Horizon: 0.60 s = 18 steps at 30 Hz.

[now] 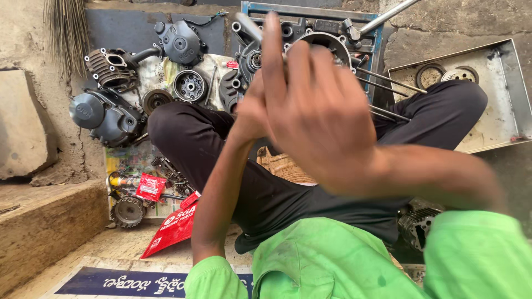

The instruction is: The person uses a T-handle wrench to tighten bolts on a disassembled motorcycle engine casing resting on a metal tray. The person repeatedly rotates the wrench and adjusts hand positions to apply torque to different bolt locations.

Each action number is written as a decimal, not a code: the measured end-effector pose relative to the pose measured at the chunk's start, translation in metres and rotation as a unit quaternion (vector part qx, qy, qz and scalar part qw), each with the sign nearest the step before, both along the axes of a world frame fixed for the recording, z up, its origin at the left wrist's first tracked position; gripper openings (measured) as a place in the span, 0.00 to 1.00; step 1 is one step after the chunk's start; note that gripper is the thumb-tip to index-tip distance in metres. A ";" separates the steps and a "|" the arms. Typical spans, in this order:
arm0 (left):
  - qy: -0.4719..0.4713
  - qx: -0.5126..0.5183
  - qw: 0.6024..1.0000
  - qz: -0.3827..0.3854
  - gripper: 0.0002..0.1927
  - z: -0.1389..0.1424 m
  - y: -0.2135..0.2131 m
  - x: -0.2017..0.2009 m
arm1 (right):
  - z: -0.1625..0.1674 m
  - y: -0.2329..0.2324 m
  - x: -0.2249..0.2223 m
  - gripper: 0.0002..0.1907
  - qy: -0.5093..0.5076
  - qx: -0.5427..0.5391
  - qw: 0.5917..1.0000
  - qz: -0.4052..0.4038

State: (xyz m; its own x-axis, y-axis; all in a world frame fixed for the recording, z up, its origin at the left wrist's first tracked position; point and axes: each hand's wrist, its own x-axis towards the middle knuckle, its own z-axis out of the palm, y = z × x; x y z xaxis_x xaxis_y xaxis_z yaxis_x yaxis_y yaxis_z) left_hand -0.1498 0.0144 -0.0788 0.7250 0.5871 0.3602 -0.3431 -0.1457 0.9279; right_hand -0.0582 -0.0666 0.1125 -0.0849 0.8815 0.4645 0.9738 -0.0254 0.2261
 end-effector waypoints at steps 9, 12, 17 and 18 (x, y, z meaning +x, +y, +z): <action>-0.009 0.061 0.990 0.128 0.15 -0.026 -0.018 0.002 | -0.036 -0.002 0.014 0.24 -0.240 0.066 0.968 -0.006; -0.066 0.039 0.988 0.131 0.15 -0.014 -0.019 0.012 | -0.020 0.004 0.016 0.21 -0.250 0.066 0.966 0.014; -0.052 0.075 0.975 0.202 0.18 0.001 -0.021 0.023 | -0.031 0.001 0.024 0.17 -0.237 0.069 0.969 0.031; -0.056 0.046 0.979 0.193 0.19 0.001 -0.023 0.024 | -0.034 -0.001 0.026 0.17 -0.232 0.069 0.970 0.034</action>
